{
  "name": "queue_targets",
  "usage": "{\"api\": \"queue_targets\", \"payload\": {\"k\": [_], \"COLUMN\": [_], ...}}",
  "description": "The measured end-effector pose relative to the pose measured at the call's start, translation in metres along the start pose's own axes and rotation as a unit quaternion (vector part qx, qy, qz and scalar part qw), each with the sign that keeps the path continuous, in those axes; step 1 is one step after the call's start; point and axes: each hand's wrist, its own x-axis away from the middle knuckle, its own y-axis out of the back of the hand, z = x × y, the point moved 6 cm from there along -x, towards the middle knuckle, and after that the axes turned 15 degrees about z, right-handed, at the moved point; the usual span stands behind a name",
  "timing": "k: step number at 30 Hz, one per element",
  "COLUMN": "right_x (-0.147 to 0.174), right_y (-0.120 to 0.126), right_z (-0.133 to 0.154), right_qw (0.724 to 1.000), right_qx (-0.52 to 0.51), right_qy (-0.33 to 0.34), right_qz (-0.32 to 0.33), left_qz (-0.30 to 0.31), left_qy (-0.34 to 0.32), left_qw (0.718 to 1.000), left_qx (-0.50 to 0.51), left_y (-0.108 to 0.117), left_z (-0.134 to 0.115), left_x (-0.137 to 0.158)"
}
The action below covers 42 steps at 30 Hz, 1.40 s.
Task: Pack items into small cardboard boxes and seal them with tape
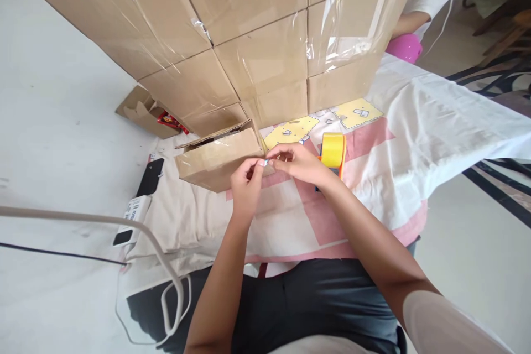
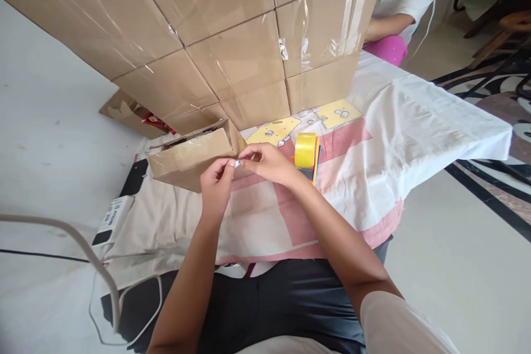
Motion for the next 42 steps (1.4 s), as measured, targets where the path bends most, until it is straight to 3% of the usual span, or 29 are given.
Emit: {"api": "queue_targets", "payload": {"k": [4,9,11,14,16,18,21,24,28,33,36,40,42], "right_x": [0.003,0.008,0.008,0.006,0.004,0.003,0.002,0.003,0.001,-0.005,0.000,0.009,0.011], "right_y": [-0.001,0.005,0.008,0.014,0.016,0.017,0.012,0.006,-0.002,-0.009,-0.005,0.000,-0.002], "right_z": [0.010,0.019,0.017,0.005,-0.002,-0.006,-0.005,-0.001,-0.004,-0.018,-0.024,-0.030,-0.032], "right_qw": [1.000,0.997,0.996,0.989,0.980,0.978,0.988,0.993,0.992,0.991,0.964,0.877,0.856], "right_qx": [-0.002,0.056,0.076,0.140,0.185,0.192,0.142,0.110,0.117,0.129,0.244,0.415,0.439], "right_qy": [0.030,0.050,0.050,0.015,-0.015,-0.025,0.013,0.047,0.043,-0.021,-0.104,-0.241,-0.272], "right_qz": [-0.006,-0.013,-0.022,-0.051,-0.071,-0.081,-0.058,-0.026,-0.017,-0.011,-0.021,0.000,0.023], "left_qz": [-0.035,-0.066,-0.088,-0.132,-0.099,-0.030,0.040,0.055,0.063,0.061,0.062,0.062,0.061], "left_qy": [-0.023,-0.036,-0.055,-0.084,-0.075,-0.052,-0.054,-0.084,-0.102,-0.114,-0.123,-0.127,-0.120], "left_qw": [0.999,0.995,0.988,0.953,0.933,0.928,0.932,0.948,0.956,0.951,0.950,0.952,0.954], "left_qx": [-0.022,-0.066,-0.118,-0.260,-0.337,-0.368,-0.355,-0.303,-0.267,-0.280,-0.280,-0.273,-0.269], "left_y": [0.004,0.010,0.017,0.032,0.038,0.043,0.053,0.066,0.079,0.084,0.083,0.082,0.082], "left_z": [-0.015,-0.016,-0.019,-0.031,-0.031,-0.024,-0.011,-0.003,0.004,0.010,0.010,0.009,0.010], "left_x": [0.000,0.004,0.003,-0.006,-0.019,-0.033,-0.044,-0.044,-0.041,-0.038,-0.039,-0.039,-0.040]}}
